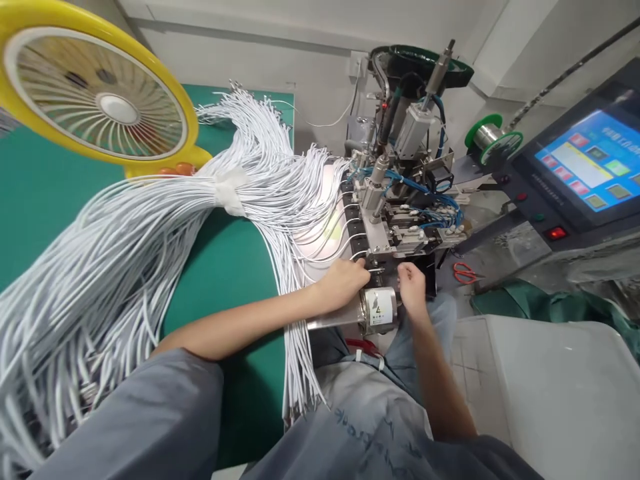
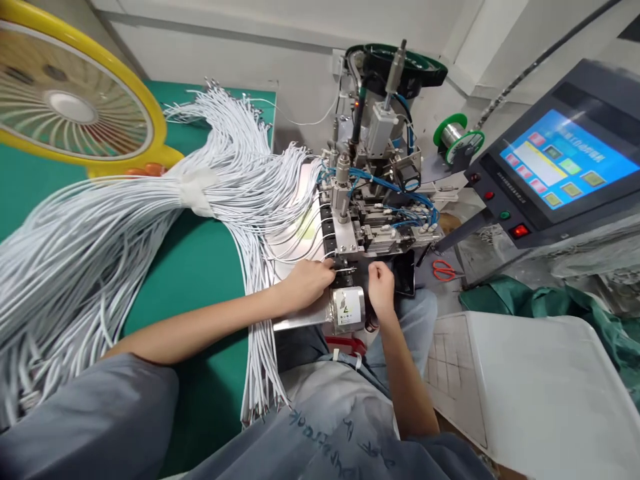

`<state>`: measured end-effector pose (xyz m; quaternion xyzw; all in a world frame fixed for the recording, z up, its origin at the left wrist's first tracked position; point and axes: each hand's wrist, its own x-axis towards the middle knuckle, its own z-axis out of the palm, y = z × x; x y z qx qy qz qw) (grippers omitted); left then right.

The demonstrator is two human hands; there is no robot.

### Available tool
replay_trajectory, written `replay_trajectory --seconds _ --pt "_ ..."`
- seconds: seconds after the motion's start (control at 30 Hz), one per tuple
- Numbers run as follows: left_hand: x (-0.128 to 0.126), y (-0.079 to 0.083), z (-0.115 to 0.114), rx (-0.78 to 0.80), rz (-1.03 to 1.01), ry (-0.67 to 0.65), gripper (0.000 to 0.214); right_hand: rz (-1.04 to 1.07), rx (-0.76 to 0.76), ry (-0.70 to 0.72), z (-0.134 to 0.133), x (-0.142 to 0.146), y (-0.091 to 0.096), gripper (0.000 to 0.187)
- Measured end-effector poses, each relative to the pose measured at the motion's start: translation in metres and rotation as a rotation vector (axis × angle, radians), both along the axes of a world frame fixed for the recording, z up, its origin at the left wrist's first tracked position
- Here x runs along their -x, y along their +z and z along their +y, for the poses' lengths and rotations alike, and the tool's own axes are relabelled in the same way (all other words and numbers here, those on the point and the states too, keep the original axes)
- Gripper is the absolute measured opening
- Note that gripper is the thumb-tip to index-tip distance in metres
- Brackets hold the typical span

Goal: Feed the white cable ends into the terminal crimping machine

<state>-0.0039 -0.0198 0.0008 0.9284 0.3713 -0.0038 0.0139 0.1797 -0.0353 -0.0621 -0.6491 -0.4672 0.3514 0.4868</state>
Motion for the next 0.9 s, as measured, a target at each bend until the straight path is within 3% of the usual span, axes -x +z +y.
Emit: replay_trajectory --seconds 0.13,0.27,0.43,0.57,0.73,0.9 --pt "0.0 -0.001 0.002 -0.015 0.024 0.096 0.023 -0.026 -0.183 -0.136 -0.029 0.022 0.013 0.024" --pt "0.012 0.009 0.023 -0.04 0.027 0.158 0.017 -0.146 -0.249 0.002 -0.05 0.046 0.011 0.021" --pt "0.058 0.027 0.074 -0.168 0.045 0.383 0.031 -0.252 -0.34 -0.028 -0.051 0.051 -0.001 0.018" --pt "0.088 0.021 0.102 -0.153 0.088 0.452 0.04 -0.271 -0.374 -0.019 -0.05 0.05 -0.004 0.018" --pt "0.086 0.008 0.125 -0.154 0.079 0.432 0.042 -0.299 -0.387 -0.026 -0.05 0.051 -0.005 0.018" --pt "0.073 0.01 0.166 -0.178 0.085 0.543 0.039 -0.306 -0.398 -0.038 -0.049 0.052 -0.005 0.018"
